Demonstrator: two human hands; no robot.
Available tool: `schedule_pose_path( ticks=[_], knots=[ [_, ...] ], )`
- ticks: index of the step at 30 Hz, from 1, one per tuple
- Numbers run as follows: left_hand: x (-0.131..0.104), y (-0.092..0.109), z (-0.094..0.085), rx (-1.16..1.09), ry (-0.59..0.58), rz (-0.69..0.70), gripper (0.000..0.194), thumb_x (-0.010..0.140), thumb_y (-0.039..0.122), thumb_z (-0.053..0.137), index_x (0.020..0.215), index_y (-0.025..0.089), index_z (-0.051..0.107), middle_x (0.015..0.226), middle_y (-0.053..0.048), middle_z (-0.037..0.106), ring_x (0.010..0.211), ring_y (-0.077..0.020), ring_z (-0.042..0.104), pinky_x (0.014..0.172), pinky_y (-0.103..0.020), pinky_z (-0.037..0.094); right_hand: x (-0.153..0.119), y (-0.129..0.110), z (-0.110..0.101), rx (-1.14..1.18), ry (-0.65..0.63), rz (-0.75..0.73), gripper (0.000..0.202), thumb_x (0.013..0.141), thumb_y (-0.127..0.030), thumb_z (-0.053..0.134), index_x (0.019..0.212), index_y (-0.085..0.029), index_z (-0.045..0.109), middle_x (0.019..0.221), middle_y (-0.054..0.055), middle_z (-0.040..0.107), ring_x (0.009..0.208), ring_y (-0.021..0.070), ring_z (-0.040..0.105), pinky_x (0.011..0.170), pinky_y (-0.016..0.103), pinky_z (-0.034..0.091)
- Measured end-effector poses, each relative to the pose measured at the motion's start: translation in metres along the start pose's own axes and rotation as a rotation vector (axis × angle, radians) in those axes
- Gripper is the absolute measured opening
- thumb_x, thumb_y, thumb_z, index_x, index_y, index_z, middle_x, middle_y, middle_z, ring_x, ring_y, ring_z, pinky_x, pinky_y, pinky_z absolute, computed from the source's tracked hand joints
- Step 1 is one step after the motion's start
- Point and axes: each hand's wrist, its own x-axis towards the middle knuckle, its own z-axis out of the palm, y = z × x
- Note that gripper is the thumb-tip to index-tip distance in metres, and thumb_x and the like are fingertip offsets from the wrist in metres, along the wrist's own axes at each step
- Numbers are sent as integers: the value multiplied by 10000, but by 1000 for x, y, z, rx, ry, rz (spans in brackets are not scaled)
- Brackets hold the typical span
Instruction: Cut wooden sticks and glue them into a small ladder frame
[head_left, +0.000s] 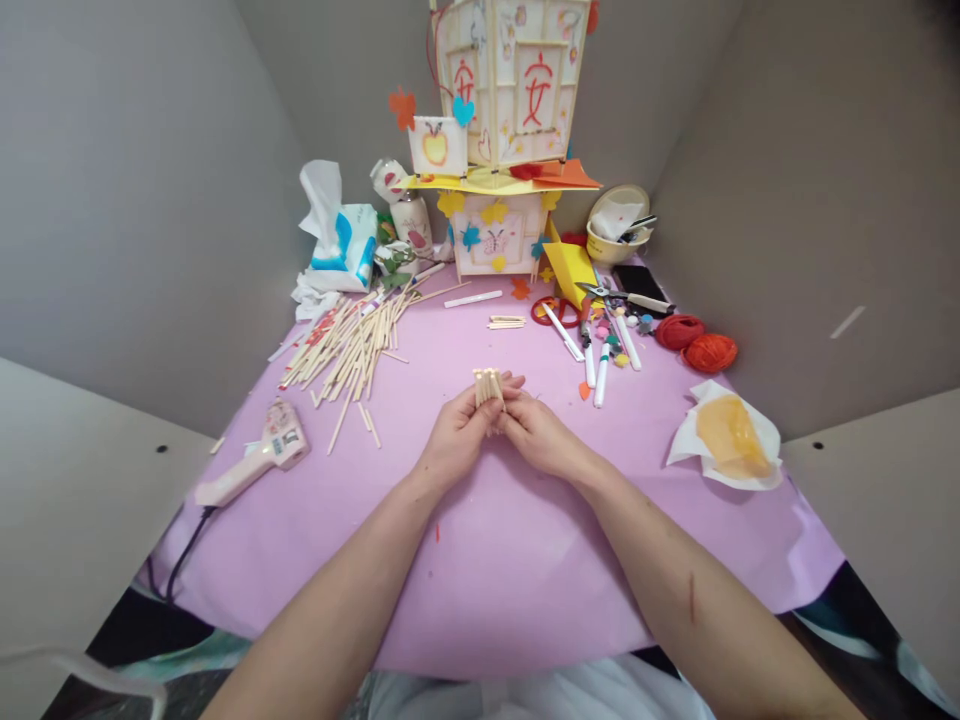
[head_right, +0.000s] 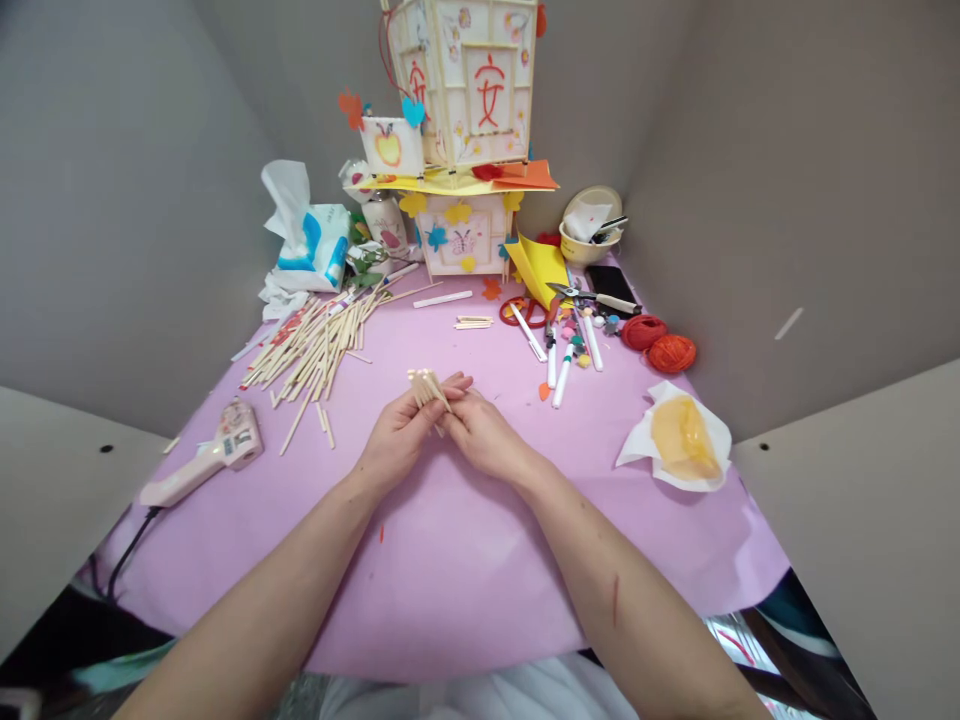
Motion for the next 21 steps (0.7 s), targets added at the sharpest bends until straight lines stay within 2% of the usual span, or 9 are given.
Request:
schedule_pose_path(
  ticks=[3,6,9,13,15,18,21],
  knots=[
    [-1,0,-1,-53,-10,-1,210,869,311,550,963,175,680,1159,-101,669,1255,-245,488,1078,-437,330,0,-2,-3,57,-74,29,264,935,-231,403,900,-164,655,934,39,662,917,162,581,830,292,437],
    [-2,-3,-1,-46,17,7,229,865,319,555,967,165,690,1113,-101,687,1183,-249,550,1044,-425,373,-2,-3,-9,7,-79,15,170,869,-206,530,971,-164,659,974,44,656,922,167,579,829,285,427],
    [-3,-8,0,8,71,25,231,861,324,556,967,162,682,1082,-88,695,1064,-231,615,978,-401,433,-3,-3,-13,-84,-32,15,307,808,-230,631,1114,-201,631,991,42,647,932,178,564,836,296,413],
    [-5,-15,2,3,151,-15,253,832,333,597,1006,157,652,1040,-85,704,992,-219,640,910,-373,474,-7,0,-15,-170,-45,55,178,839,-284,600,952,-178,686,862,29,646,803,157,569,753,276,413],
    [-5,-17,3,-25,187,-44,278,819,336,616,1026,151,637,1013,-90,707,982,-225,644,890,-371,481,-10,2,-19,-231,-44,99,191,811,-323,633,889,-159,693,840,39,639,817,168,570,763,289,413],
    [-5,-17,3,-62,168,-46,266,830,338,605,1012,146,626,959,-87,710,961,-226,652,867,-365,489,-13,2,-32,-209,8,139,391,715,-365,725,1039,-155,662,990,75,630,951,203,564,842,330,420],
    [-5,-15,3,-26,131,-26,254,836,346,593,981,141,635,961,-81,708,931,-215,654,845,-343,492,-6,-4,-43,105,-6,58,517,759,-352,685,1235,-197,558,1208,90,580,1084,199,545,902,339,433]
  ],
)
